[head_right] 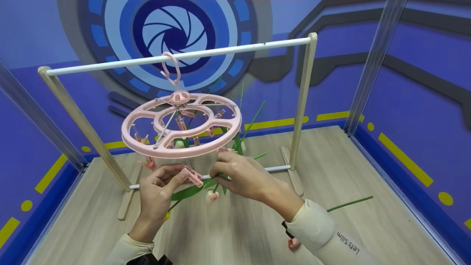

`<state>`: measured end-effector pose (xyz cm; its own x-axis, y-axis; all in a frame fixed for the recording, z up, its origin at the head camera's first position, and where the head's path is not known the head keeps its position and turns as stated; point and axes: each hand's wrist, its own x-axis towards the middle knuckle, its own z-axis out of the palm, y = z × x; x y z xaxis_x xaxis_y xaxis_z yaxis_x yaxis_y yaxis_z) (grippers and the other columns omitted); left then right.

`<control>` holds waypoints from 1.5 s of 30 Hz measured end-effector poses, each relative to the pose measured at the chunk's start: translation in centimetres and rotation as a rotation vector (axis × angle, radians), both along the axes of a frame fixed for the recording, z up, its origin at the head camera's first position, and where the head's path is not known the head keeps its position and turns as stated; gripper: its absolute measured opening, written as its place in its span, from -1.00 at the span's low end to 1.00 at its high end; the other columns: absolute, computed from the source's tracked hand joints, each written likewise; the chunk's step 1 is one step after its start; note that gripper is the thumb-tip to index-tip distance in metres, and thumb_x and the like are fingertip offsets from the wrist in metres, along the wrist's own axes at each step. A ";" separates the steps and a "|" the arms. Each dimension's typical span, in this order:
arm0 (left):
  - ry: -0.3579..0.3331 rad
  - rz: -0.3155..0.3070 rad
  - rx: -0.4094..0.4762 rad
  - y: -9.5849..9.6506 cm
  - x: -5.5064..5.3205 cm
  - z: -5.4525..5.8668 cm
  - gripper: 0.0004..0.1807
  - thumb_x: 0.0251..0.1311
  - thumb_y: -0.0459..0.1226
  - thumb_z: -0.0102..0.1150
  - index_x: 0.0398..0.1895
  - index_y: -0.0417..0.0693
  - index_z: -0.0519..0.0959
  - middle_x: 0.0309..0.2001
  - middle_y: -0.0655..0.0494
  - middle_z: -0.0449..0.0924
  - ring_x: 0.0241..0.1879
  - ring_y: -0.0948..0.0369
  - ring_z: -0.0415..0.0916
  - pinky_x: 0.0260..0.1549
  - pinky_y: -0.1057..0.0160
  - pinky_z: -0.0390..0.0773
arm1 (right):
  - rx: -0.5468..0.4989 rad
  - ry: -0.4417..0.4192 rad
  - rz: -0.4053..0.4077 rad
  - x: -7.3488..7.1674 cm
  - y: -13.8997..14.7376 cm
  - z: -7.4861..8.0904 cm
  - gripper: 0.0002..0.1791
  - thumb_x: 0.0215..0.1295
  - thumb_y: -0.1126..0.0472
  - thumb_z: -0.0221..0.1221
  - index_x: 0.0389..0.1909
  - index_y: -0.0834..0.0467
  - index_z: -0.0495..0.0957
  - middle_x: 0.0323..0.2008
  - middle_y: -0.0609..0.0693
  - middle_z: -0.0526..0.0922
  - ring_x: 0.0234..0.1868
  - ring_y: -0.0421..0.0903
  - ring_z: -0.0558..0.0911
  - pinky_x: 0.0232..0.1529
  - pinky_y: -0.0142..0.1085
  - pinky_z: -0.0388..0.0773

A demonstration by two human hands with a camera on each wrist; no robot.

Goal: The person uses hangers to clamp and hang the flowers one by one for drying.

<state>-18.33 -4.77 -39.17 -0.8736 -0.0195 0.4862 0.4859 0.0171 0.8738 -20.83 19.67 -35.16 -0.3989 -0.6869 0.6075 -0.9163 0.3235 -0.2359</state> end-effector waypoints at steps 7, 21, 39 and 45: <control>0.032 0.007 -0.006 0.0 0.0 0.1 -0.87 0.29 -0.39 0.47 -0.15 -0.24 0.76 -0.23 0.10 0.81 -0.23 0.11 0.77 -0.21 0.26 0.74 | -0.007 0.043 0.016 0.0 -0.8 0.1 -0.69 0.14 0.49 0.52 -0.15 0.15 0.73 -0.16 -0.04 0.68 -0.17 -0.12 0.67 -0.15 -0.24 0.75; 0.064 -0.026 0.003 0.0 -0.1 -0.1 -0.82 0.28 -0.39 0.48 -0.09 -0.26 0.76 -0.18 0.07 0.81 -0.18 0.09 0.79 -0.13 0.17 0.77 | -0.018 0.108 0.026 -0.1 -1.3 -0.1 -0.70 0.12 0.47 0.54 -0.18 0.15 0.72 -0.20 -0.04 0.67 -0.24 -0.14 0.65 -0.25 -0.29 0.68; 0.028 -0.042 0.002 -0.1 0.1 0.0 -0.74 0.29 -0.37 0.48 0.01 -0.27 0.75 -0.13 0.06 0.81 -0.13 0.09 0.78 -0.09 0.16 0.76 | -0.022 0.100 0.022 0.0 -1.5 -0.1 -0.66 0.09 0.51 0.54 -0.15 0.14 0.73 -0.14 -0.04 0.69 -0.19 -0.13 0.68 -0.18 -0.21 0.74; -0.013 -0.036 -0.023 -0.2 0.3 0.0 -0.69 0.34 -0.32 0.46 0.09 -0.26 0.73 -0.06 0.04 0.80 -0.08 0.13 0.77 -0.03 0.17 0.75 | -0.017 0.094 0.020 -0.1 -1.6 -0.1 -0.67 0.11 0.51 0.53 -0.16 0.14 0.73 -0.15 -0.04 0.69 -0.17 -0.13 0.70 -0.07 -0.13 0.76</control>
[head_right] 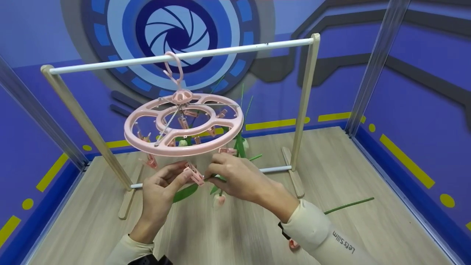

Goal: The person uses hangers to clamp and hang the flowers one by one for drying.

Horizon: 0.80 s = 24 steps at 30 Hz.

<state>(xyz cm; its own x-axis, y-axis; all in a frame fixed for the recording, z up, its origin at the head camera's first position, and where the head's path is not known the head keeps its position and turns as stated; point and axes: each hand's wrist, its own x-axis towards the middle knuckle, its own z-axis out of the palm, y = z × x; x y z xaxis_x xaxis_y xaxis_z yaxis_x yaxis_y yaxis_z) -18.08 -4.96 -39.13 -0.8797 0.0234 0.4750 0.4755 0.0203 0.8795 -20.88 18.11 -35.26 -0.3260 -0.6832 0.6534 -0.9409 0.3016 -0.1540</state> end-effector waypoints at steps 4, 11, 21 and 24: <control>-0.021 -0.002 -0.024 -0.2 0.0 0.1 -0.66 0.38 -0.28 0.43 0.14 -0.24 0.72 -0.01 0.02 0.79 -0.04 0.17 0.75 0.03 0.20 0.72 | 0.001 -0.006 0.004 0.0 0.0 0.1 -0.68 0.14 0.52 0.50 -0.16 0.14 0.73 -0.15 -0.03 0.68 -0.18 -0.12 0.69 -0.08 -0.15 0.77; 0.035 0.001 -0.023 -0.6 -0.2 0.6 -0.64 0.33 -0.30 0.48 0.14 -0.24 0.71 0.01 0.06 0.79 0.00 0.16 0.75 0.06 0.11 0.72 | -0.006 -0.018 0.002 0.0 0.2 0.1 -0.70 0.17 0.53 0.47 -0.16 0.14 0.74 -0.17 -0.02 0.67 -0.23 -0.12 0.65 -0.22 -0.28 0.74; 0.116 0.095 0.038 -2.0 -0.4 0.8 -0.71 0.29 -0.41 0.47 0.05 -0.30 0.72 -0.02 -0.03 0.79 -0.01 0.07 0.76 0.06 0.12 0.71 | -0.021 -0.013 0.006 -0.2 1.3 0.0 -0.69 0.20 0.54 0.45 -0.13 0.12 0.73 -0.17 -0.02 0.68 -0.22 -0.11 0.65 -0.25 -0.29 0.72; 0.154 0.142 0.019 -2.4 -0.3 0.8 -0.72 0.30 -0.41 0.46 0.05 -0.27 0.71 0.00 0.01 0.78 0.00 0.09 0.75 0.06 0.13 0.72 | -0.013 -0.036 -0.003 -0.2 1.6 0.0 -0.68 0.21 0.54 0.44 -0.12 0.12 0.74 -0.14 -0.01 0.69 -0.18 -0.09 0.66 -0.20 -0.27 0.75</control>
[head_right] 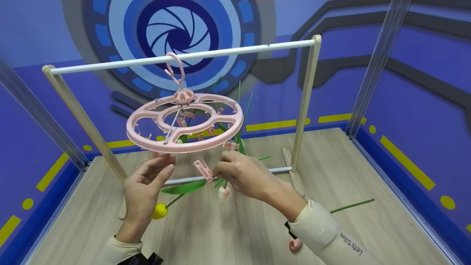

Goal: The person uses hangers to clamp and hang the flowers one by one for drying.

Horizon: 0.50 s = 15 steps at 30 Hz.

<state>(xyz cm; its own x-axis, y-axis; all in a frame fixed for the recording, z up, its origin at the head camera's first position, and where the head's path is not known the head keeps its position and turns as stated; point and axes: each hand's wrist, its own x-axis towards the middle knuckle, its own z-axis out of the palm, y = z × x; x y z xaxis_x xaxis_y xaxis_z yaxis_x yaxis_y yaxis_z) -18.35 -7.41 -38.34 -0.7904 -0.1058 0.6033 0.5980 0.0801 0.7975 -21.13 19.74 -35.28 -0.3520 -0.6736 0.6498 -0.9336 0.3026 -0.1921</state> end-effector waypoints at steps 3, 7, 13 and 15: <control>0.027 0.041 -0.009 -0.4 0.1 0.0 -0.72 0.32 -0.42 0.44 0.07 -0.26 0.70 0.01 0.03 0.78 0.01 0.11 0.75 0.06 0.15 0.71 | 0.013 -0.045 -0.026 0.0 0.4 0.0 -0.65 0.22 0.54 0.43 -0.07 0.10 0.76 -0.06 0.00 0.72 -0.10 -0.07 0.69 -0.10 -0.23 0.77; 0.048 0.095 0.012 -0.8 0.1 0.0 -0.73 0.33 -0.46 0.42 0.07 -0.26 0.71 0.01 0.03 0.78 -0.01 0.11 0.76 0.04 0.18 0.72 | 0.025 -0.082 -0.062 0.0 0.9 -0.2 -0.61 0.20 0.54 0.44 -0.05 0.08 0.77 -0.01 -0.01 0.73 -0.05 -0.05 0.69 -0.06 -0.20 0.77; 0.066 0.201 0.023 -1.3 0.1 -0.1 -0.75 0.31 -0.46 0.43 0.04 -0.26 0.72 -0.03 0.04 0.79 -0.05 0.11 0.74 0.02 0.24 0.72 | 0.026 -0.099 -0.085 -0.1 1.5 -0.3 -0.61 0.17 0.56 0.45 -0.07 0.08 0.77 -0.08 -0.03 0.72 -0.09 -0.08 0.68 -0.10 -0.21 0.78; 0.074 0.226 0.024 -1.4 0.0 -0.2 -0.75 0.31 -0.47 0.43 0.03 -0.26 0.72 -0.03 0.03 0.79 -0.05 0.10 0.74 0.02 0.25 0.71 | 0.028 -0.106 -0.097 -0.1 1.6 -0.3 -0.61 0.18 0.55 0.45 -0.06 0.08 0.77 -0.10 -0.05 0.71 -0.10 -0.09 0.68 -0.11 -0.22 0.78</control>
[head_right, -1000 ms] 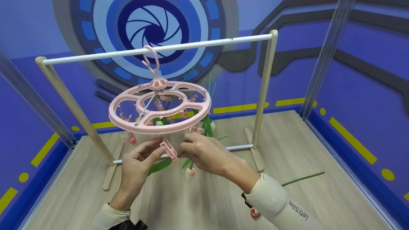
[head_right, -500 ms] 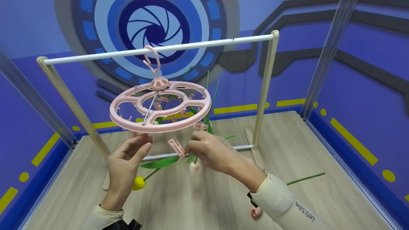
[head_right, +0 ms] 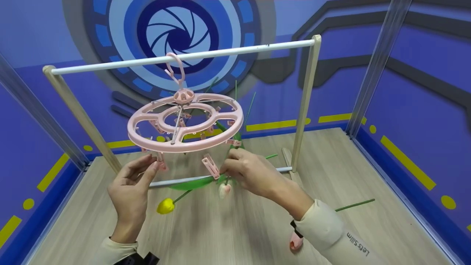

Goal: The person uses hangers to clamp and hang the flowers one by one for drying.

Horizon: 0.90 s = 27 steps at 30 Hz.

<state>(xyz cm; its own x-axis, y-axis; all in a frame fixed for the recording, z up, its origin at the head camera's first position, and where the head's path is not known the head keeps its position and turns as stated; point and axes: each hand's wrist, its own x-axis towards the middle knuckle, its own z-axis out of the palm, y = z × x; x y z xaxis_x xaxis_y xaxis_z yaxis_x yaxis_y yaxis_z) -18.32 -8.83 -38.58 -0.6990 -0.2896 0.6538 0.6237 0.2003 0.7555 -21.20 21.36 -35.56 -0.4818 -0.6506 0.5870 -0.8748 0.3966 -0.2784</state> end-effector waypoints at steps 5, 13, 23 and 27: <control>-0.004 0.017 0.003 -0.3 -0.3 -0.3 -0.73 0.29 -0.48 0.44 0.03 -0.29 0.71 -0.01 -0.01 0.77 -0.01 0.07 0.72 0.07 0.24 0.69 | 0.007 -0.010 -0.024 0.0 0.4 0.0 -0.65 0.21 0.50 0.46 -0.07 0.06 0.78 -0.16 -0.09 0.68 -0.16 -0.14 0.64 -0.15 -0.30 0.76; -0.048 -0.009 0.030 -0.6 -0.9 -0.8 -0.65 0.23 -0.47 0.51 0.07 -0.30 0.70 0.01 -0.09 0.73 0.02 0.02 0.71 0.09 0.15 0.69 | -0.007 0.010 -0.037 -0.3 1.0 0.0 -0.65 0.20 0.53 0.45 -0.11 0.06 0.78 -0.23 -0.12 0.65 -0.24 -0.17 0.61 -0.25 -0.35 0.69; -0.189 -0.087 0.041 -0.5 -0.9 -1.2 -0.67 0.30 -0.39 0.47 0.10 -0.28 0.70 -0.01 -0.05 0.75 0.01 0.04 0.71 0.12 0.24 0.67 | -0.028 0.013 -0.040 -0.3 1.3 -0.2 -0.64 0.19 0.54 0.45 -0.11 0.06 0.79 -0.25 -0.12 0.65 -0.26 -0.17 0.62 -0.26 -0.37 0.68; -0.216 -0.088 0.027 -0.4 -0.8 -1.3 -0.76 0.30 -0.34 0.48 -0.01 -0.21 0.74 -0.08 0.02 0.77 -0.02 0.09 0.72 0.10 0.24 0.68 | -0.037 0.016 -0.025 -0.2 1.3 -0.3 -0.64 0.21 0.53 0.44 -0.10 0.06 0.78 -0.25 -0.11 0.65 -0.25 -0.16 0.61 -0.25 -0.38 0.66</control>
<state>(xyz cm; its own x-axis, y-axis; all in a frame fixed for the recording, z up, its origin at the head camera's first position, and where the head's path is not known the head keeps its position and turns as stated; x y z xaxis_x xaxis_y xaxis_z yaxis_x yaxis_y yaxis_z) -19.14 -9.26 -39.89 -0.8451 -0.2368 0.4793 0.4613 0.1300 0.8776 -21.43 22.63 -35.90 -0.4876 -0.6161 0.6186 -0.8694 0.4077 -0.2792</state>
